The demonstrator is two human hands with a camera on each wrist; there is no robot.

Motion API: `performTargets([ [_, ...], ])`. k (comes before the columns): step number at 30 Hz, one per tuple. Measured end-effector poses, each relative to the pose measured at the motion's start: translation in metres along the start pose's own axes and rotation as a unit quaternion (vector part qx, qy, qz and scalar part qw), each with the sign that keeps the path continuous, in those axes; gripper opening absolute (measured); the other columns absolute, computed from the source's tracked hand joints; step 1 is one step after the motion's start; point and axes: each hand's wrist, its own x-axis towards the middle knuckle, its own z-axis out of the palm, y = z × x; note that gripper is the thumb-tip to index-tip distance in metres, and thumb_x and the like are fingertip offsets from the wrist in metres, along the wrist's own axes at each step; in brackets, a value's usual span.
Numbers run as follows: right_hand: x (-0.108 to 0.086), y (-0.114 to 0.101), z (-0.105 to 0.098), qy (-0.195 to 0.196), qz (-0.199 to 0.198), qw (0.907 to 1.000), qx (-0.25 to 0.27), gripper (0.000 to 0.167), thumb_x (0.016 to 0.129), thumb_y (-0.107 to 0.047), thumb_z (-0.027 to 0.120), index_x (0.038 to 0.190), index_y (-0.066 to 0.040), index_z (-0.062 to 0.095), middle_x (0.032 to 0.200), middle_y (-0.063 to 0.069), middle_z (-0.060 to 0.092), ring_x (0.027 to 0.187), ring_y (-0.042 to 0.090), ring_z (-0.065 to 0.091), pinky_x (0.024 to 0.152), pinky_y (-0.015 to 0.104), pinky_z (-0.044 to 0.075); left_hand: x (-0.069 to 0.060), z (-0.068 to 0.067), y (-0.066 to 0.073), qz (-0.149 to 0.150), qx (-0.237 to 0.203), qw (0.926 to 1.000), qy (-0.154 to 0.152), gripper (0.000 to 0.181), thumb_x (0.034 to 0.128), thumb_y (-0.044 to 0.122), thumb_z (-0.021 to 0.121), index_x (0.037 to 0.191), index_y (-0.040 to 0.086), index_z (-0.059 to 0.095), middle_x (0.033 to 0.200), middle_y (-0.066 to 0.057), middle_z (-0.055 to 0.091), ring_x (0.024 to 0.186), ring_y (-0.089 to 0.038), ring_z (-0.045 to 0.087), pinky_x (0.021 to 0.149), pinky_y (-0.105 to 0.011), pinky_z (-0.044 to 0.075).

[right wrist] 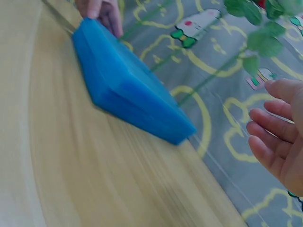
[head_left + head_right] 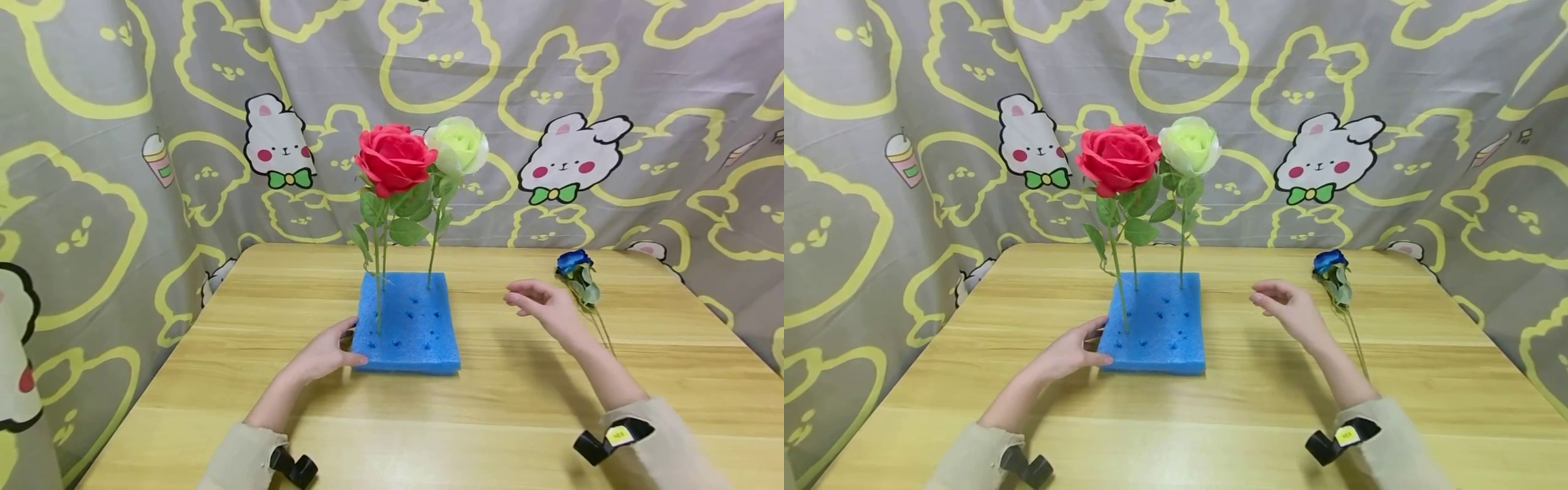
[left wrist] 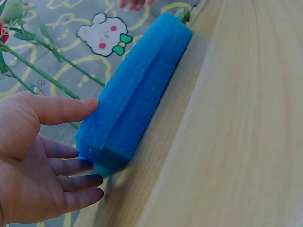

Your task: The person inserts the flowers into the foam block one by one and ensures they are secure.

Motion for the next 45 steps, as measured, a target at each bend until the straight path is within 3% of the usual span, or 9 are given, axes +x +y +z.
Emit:
performTargets([
  [5,-0.006,0.006,-0.025,0.034,0.002,0.9991,-0.026,0.029,0.092,-0.017,0.059,0.111,0.005,0.059,0.091,-0.018,0.066,0.083,-0.001,0.062,0.069,0.019,0.051,0.001,-0.001,-0.001,0.002,0.007,1.0000,0.001,0.086,0.0756,0.020,0.076,0.143,-0.004,0.028,0.142,-0.023,0.035,0.128,-0.040,0.034,0.103,-0.054,0.028],
  [13,-0.016,0.037,-0.069,0.099,0.019,0.9939,-0.045,0.014,0.091,-0.018,0.061,0.104,-0.015,0.065,0.089,-0.017,0.066,0.080,0.000,0.062,0.066,0.014,0.050,0.001,0.000,-0.001,0.005,0.013,0.9999,0.000,0.085,0.0756,0.020,0.076,0.142,-0.006,0.028,0.142,-0.024,0.035,0.128,-0.040,0.035,0.104,-0.053,0.027],
  [21,-0.019,0.116,-0.127,0.121,0.044,0.9909,-0.040,0.042,0.090,-0.028,0.062,0.121,-0.001,0.058,0.097,-0.015,0.066,0.086,-0.001,0.062,0.067,0.016,0.051,0.001,0.001,-0.002,0.005,0.013,0.9999,0.001,0.085,0.0754,0.020,0.076,0.142,-0.006,0.029,0.142,-0.024,0.035,0.128,-0.040,0.035,0.104,-0.053,0.027],
  [23,-0.023,0.117,-0.132,0.122,0.053,0.9895,-0.054,0.045,0.089,-0.031,0.062,0.122,0.000,0.056,0.097,-0.015,0.065,0.087,-0.002,0.062,0.067,0.017,0.052,0.001,0.001,-0.002,0.006,0.013,0.9999,0.001,0.085,0.0755,0.020,0.076,0.142,-0.006,0.029,0.142,-0.024,0.035,0.128,-0.040,0.035,0.104,-0.053,0.026],
  [26,-0.032,0.098,-0.132,0.108,0.059,0.9922,-0.024,0.029,0.091,-0.024,0.060,0.115,-0.007,0.061,0.094,-0.014,0.066,0.084,-0.001,0.062,0.065,0.018,0.052,0.001,0.001,-0.002,0.006,0.011,0.9999,0.001,0.086,0.0755,0.020,0.076,0.142,-0.006,0.028,0.142,-0.024,0.035,0.128,-0.040,0.035,0.104,-0.053,0.026],
  [29,-0.041,0.075,-0.128,0.092,0.061,0.9937,-0.020,0.014,0.093,-0.017,0.058,0.106,-0.021,0.061,0.090,-0.018,0.065,0.080,-0.003,0.061,0.063,0.017,0.052,0.001,0.001,-0.002,0.005,0.009,0.9999,0.000,0.086,0.0757,0.020,0.076,0.142,-0.006,0.028,0.142,-0.024,0.035,0.128,-0.039,0.035,0.104,-0.053,0.027],
  [32,-0.048,0.065,-0.126,0.084,0.073,0.9936,-0.017,0.020,0.093,-0.012,0.056,0.100,-0.031,0.058,0.089,-0.022,0.064,0.078,-0.004,0.061,0.062,0.016,0.051,0.002,0.001,-0.002,0.005,0.009,0.9999,0.000,0.086,0.0758,0.020,0.076,0.142,-0.006,0.028,0.142,-0.024,0.035,0.128,-0.040,0.035,0.104,-0.053,0.027],
  [36,-0.053,0.067,-0.127,0.068,0.091,0.9928,-0.039,0.023,0.093,-0.015,0.056,0.100,-0.037,0.053,0.090,-0.026,0.061,0.078,-0.006,0.060,0.064,0.015,0.051,0.002,0.001,-0.002,0.005,0.009,0.9999,0.000,0.085,0.0759,0.019,0.076,0.142,-0.006,0.028,0.142,-0.024,0.034,0.128,-0.040,0.034,0.104,-0.053,0.027],
  [45,-0.057,0.086,-0.132,0.050,0.114,0.9913,-0.043,0.020,0.093,-0.019,0.057,0.104,-0.035,0.051,0.089,-0.027,0.061,0.078,-0.004,0.061,0.064,0.020,0.052,0.002,0.001,-0.002,0.009,0.006,0.9999,0.000,0.085,0.0756,0.018,0.076,0.142,-0.005,0.029,0.142,-0.024,0.035,0.128,-0.040,0.034,0.104,-0.053,0.027],
])
